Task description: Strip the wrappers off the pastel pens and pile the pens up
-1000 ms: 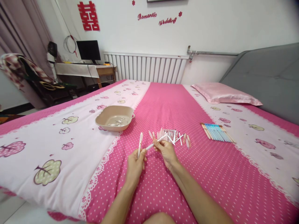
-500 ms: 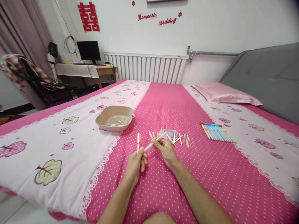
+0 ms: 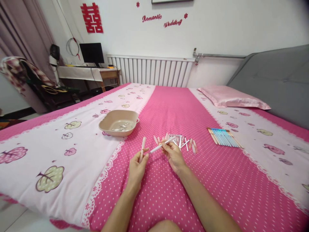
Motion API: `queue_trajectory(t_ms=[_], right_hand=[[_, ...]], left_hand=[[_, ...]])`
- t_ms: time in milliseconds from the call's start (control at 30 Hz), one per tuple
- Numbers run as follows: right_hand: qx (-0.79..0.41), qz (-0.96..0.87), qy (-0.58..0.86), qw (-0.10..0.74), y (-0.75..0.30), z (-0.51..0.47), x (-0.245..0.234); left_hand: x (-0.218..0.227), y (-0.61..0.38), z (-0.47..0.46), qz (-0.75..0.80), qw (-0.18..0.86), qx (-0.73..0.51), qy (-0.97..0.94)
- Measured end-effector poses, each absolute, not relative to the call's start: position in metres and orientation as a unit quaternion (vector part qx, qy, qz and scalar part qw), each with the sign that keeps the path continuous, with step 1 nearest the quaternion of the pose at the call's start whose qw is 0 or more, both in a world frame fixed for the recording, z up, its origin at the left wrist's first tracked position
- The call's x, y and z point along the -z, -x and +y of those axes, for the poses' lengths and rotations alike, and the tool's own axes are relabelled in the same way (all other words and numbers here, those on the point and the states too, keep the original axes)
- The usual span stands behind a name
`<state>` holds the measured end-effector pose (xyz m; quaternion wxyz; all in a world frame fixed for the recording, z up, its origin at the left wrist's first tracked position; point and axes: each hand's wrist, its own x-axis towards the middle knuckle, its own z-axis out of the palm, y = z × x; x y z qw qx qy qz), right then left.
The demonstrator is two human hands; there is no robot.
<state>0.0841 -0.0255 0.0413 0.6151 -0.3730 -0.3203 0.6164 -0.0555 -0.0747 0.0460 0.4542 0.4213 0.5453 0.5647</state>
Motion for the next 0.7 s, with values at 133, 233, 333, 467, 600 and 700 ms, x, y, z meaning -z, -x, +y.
queue_trajectory(t_ms=[133,233,333,467,600,700], right_hand=[[-0.618,-0.339,0.371,0.605,-0.0815,-0.0278,-0.0401],[-0.615,-0.355,0.376,0.596,-0.0794,-0.0287,-0.0389],[-0.614,-0.359,0.373,0.596,-0.0783,-0.0287,-0.0376],[-0.620,-0.356,0.368,0.594,-0.0789,-0.0291,-0.0371],[-0.637,-0.349,0.367,0.581,-0.0798,-0.0302,-0.0386],[-0.638,-0.351,0.369,0.578,-0.0801,-0.0301,-0.0394]], left_hand=[[-0.0448,0.0537,-0.0757,0.561,0.439,-0.542,-0.445],[-0.0405,0.0526,-0.0754,0.580,0.408,-0.542,-0.451],[-0.0387,0.0532,-0.0753,0.591,0.380,-0.542,-0.461],[-0.0420,0.0537,-0.0767,0.584,0.398,-0.531,-0.466],[-0.0448,0.0526,-0.0776,0.564,0.480,-0.526,-0.418],[-0.0455,0.0526,-0.0767,0.557,0.494,-0.542,-0.389]])
